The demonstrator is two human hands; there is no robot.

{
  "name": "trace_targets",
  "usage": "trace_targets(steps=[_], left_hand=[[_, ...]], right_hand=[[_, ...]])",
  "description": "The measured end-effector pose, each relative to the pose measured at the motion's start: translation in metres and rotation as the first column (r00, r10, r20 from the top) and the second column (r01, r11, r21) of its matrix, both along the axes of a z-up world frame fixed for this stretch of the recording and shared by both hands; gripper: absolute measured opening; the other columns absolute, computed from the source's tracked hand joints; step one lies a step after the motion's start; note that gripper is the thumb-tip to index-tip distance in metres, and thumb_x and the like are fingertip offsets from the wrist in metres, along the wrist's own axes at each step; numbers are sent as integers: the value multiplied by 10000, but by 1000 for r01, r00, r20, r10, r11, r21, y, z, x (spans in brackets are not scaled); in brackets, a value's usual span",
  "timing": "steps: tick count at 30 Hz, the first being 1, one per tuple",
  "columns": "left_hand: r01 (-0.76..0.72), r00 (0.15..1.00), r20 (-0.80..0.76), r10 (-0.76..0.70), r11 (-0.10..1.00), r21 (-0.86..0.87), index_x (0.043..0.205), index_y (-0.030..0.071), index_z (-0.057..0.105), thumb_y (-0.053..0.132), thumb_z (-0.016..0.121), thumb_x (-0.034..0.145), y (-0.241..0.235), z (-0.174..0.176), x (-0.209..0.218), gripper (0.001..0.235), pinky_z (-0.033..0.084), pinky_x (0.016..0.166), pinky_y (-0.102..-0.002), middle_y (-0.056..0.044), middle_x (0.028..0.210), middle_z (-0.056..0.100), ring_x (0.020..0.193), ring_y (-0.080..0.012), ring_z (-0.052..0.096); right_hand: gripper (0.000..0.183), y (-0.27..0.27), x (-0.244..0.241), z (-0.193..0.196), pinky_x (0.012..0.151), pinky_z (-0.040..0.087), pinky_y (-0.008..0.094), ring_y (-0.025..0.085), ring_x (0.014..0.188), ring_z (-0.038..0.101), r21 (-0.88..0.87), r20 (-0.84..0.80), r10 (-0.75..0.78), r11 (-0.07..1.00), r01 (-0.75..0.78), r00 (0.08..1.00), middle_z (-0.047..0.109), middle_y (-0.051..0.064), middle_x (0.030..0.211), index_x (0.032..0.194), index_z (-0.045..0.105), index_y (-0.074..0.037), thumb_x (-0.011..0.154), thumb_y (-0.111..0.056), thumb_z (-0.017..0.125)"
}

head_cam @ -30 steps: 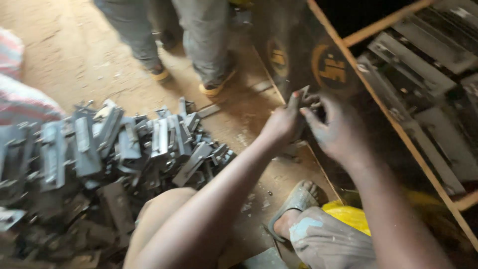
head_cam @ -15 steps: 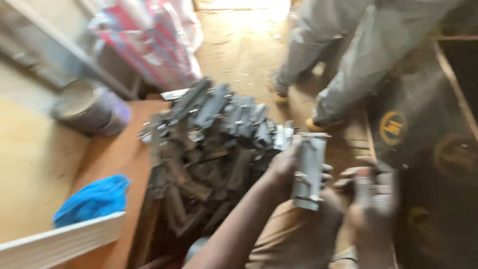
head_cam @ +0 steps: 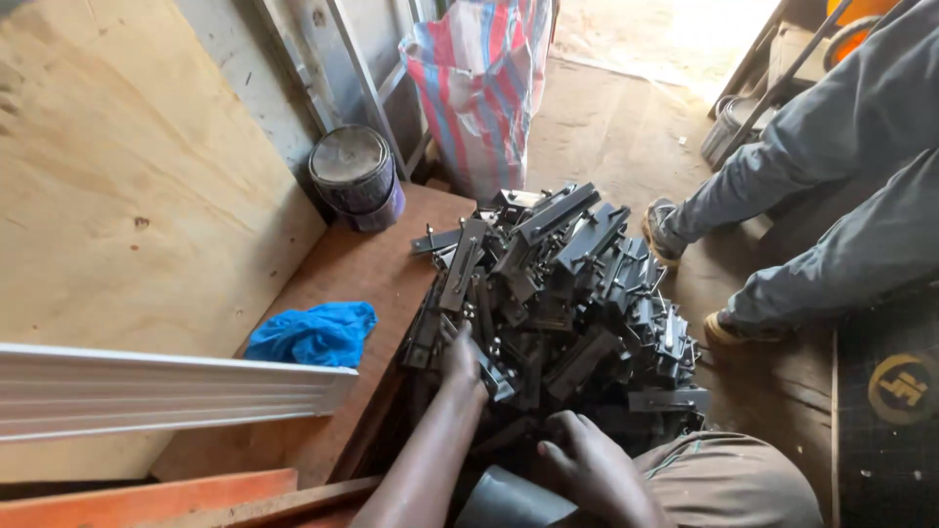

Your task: Sorting and inspecting metal latch components and placing them into a wooden storage bin

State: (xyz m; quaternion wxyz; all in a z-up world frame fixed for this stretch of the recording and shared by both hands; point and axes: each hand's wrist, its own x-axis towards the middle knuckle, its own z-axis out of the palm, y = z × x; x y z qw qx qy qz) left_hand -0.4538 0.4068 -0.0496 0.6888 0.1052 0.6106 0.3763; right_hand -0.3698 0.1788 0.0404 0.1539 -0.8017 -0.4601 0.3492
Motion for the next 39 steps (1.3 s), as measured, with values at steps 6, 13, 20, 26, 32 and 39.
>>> trace_targets(steps=[6, 13, 20, 26, 32, 39], left_hand=[[38, 947, -322, -16, 997, 62, 1012, 92, 752, 337, 642, 865, 35, -67, -43, 306, 517, 652, -404, -90, 912, 735, 771, -229, 681], [208, 771, -603, -207, 976, -68, 1000, 86, 715, 532, 651, 816, 104, -67, -69, 486, 460, 588, -431, -87, 851, 675, 709, -240, 638], [619, 333, -915, -228, 785, 30, 1368, 276, 557, 756, 475, 855, 105, 62, -12, 708, 392, 1018, -618, -138, 1457, 455, 1294, -431, 447], [709, 354, -908, -224, 697, 105, 1192, 198, 585, 691, 724, 743, 124, 51, 25, 681, 490, 978, -472, -120, 1326, 420, 1103, -385, 618], [764, 355, -904, -238, 631, 134, 1250, 183, 587, 717, 772, 651, 124, 46, 15, 823, 485, 1017, -420, -156, 1287, 405, 1145, -373, 579], [632, 647, -706, -288, 720, 286, 995, 183, 821, 469, 806, 729, 173, 11, -1, 390, 453, 565, -291, 67, 745, 708, 658, -46, 601]], right_hand=[[262, -9, 3, 11, 925, 526, 276, 108, 1016, 730, 150, -97, -154, 974, 167, 983, 790, -29, 1062, 1122, 682, -232, 889, -352, 693], [286, -11, 1, 7, 863, 522, 339, 170, 977, 716, 133, -39, -41, 990, 45, 998, 732, 1, 1028, 1089, 630, -200, 919, -425, 677], [262, -3, 0, 22, 890, 502, 340, 161, 1045, 681, 73, -98, -96, 992, 103, 991, 689, -17, 1089, 1110, 637, -220, 934, -413, 652], [254, -6, 0, 18, 887, 509, 343, 179, 1035, 696, 115, -115, -66, 990, 79, 991, 720, 4, 1092, 1098, 658, -191, 929, -381, 661], [250, -7, 0, 24, 887, 506, 358, 197, 1034, 694, 174, -123, -73, 980, 94, 990, 716, 22, 1084, 1099, 658, -190, 941, -383, 653], [263, -11, -3, 27, 872, 491, 427, 279, 1037, 672, 168, -93, -67, 982, 82, 993, 681, 77, 1092, 1046, 602, -148, 954, -389, 648]])
